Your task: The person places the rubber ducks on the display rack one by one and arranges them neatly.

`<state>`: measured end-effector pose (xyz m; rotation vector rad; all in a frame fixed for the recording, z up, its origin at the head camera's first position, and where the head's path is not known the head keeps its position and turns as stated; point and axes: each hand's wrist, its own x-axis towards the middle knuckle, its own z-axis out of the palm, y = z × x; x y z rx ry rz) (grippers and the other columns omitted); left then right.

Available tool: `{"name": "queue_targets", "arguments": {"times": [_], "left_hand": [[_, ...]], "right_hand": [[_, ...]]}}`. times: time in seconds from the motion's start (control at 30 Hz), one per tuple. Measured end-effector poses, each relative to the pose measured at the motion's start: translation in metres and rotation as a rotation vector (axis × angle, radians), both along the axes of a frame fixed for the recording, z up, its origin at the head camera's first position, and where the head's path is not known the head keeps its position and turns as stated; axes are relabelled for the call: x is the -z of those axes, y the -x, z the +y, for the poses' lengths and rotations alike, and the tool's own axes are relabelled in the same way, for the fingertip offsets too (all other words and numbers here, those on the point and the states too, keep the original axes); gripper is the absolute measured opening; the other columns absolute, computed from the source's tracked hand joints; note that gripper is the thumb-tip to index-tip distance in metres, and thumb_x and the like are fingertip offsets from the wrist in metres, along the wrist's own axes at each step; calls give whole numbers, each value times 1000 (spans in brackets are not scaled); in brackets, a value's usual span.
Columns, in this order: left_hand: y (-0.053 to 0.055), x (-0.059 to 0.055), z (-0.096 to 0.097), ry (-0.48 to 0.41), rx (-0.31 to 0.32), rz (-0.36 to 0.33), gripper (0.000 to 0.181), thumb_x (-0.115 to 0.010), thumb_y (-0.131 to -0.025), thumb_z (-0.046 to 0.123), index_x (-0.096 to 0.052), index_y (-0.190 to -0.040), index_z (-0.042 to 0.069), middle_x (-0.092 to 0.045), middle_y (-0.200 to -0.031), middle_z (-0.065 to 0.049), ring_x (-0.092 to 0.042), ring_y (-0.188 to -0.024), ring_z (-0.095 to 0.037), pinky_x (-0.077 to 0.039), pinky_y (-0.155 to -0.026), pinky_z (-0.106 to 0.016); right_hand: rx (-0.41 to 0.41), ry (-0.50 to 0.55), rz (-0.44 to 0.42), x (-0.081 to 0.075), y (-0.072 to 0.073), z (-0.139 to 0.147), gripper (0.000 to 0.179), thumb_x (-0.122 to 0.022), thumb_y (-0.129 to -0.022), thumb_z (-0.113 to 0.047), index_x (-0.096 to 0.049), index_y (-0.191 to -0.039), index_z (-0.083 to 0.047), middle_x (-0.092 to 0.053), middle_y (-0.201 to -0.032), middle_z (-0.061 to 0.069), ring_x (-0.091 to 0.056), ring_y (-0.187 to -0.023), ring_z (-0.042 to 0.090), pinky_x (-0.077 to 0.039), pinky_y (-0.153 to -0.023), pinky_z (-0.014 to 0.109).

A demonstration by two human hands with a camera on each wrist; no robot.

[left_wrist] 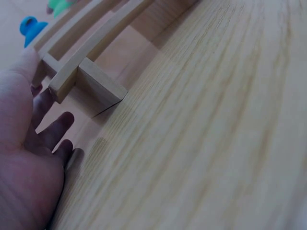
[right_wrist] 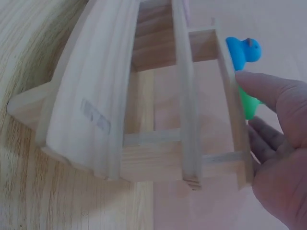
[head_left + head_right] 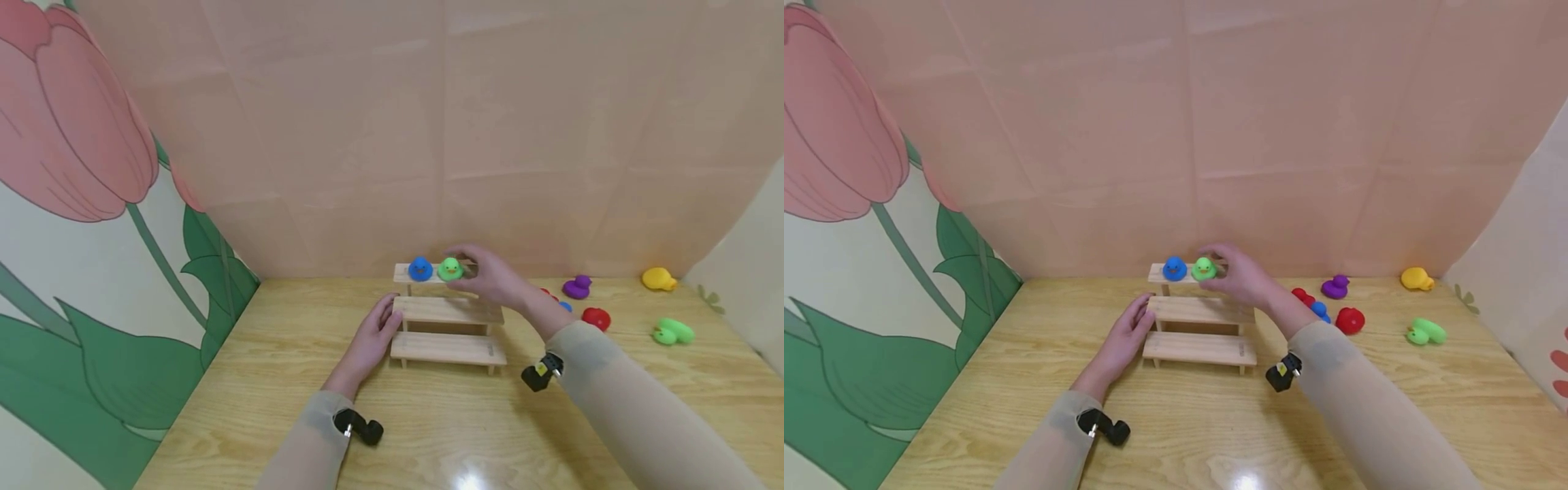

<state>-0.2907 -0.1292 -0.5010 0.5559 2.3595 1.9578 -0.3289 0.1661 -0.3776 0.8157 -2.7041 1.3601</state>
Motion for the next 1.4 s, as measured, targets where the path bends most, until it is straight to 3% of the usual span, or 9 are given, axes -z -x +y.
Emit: {"name": "queue_targets", "arguments": {"times": [0.17,0.3,0.43,0.63,0.9,1.03,1.27,1.33,1.4], "left_hand": [[-3,-1,1,11,-9,-2,62,-54,-117,40,-37,-172,16,-49,-170,-8,-45,-157,-26,-36,-129,-47],[-3,-5,1,39,-22,8,63,-54,-117,45,-39,-172,19,-48,-170,-6,-44,-157,-24,-36,-129,-46],[-1,-7,0,51,-23,13,65,-53,-117,46,-37,-173,17,-48,-171,-5,-43,-157,-23,-36,-129,-46],[-1,-6,0,44,-12,1,67,-52,-117,45,-34,-174,14,-47,-171,-5,-43,-157,-22,-36,-129,-45],[-1,-5,1,23,-7,-8,67,-54,-117,45,-35,-174,14,-47,-171,-4,-42,-158,-21,-35,-129,-45],[-2,-5,1,26,-5,-1,68,-54,-116,46,-35,-174,15,-48,-171,-3,-42,-158,-22,-35,-130,-46],[-3,-6,0,37,-19,-7,62,-54,-116,47,-39,-172,24,-48,-171,-4,-42,-158,-21,-35,-130,-44],[-3,-6,0,35,-19,-3,61,-54,-117,46,-39,-172,23,-48,-171,-5,-42,-158,-22,-35,-130,-45],[-3,-6,0,34,-19,-1,61,-54,-117,46,-40,-171,22,-49,-170,-4,-43,-157,-22,-35,-130,-44]], "right_hand": [[53,-1,46,-3,-12,13,69,-83,-100,-12,-51,-161,-5,-48,-164,23,-42,-152,49,-36,-123,71],[114,1,124,-5,-28,27,71,-82,-101,-10,-49,-163,-4,-49,-163,25,-44,-149,48,-35,-123,72],[177,7,147,-6,-49,41,73,-83,-101,-15,-48,-165,-9,-52,-161,24,-46,-150,48,-35,-123,72],[256,2,107,-1,-79,67,77,-83,-103,-24,-43,-168,-14,-54,-161,24,-46,-150,52,-39,-118,74],[348,-55,61,18,-106,108,76,-81,-104,-34,-45,-166,-11,-53,-158,26,-45,-146,56,-41,-111,81],[385,-85,47,28,-117,126,75,-79,-105,-37,-46,-165,-9,-52,-158,28,-46,-143,56,-42,-107,82],[411,-49,11,41,-129,154,74,-78,-106,-36,-44,-168,-11,-51,-161,29,-42,-144,63,-42,-102,84],[415,-55,11,45,-130,159,74,-78,-106,-35,-45,-167,-9,-52,-160,30,-42,-144,65,-41,-105,83],[421,-67,5,49,-131,164,74,-78,-106,-37,-46,-166,-8,-53,-158,30,-44,-143,65,-49,-116,58]]}}
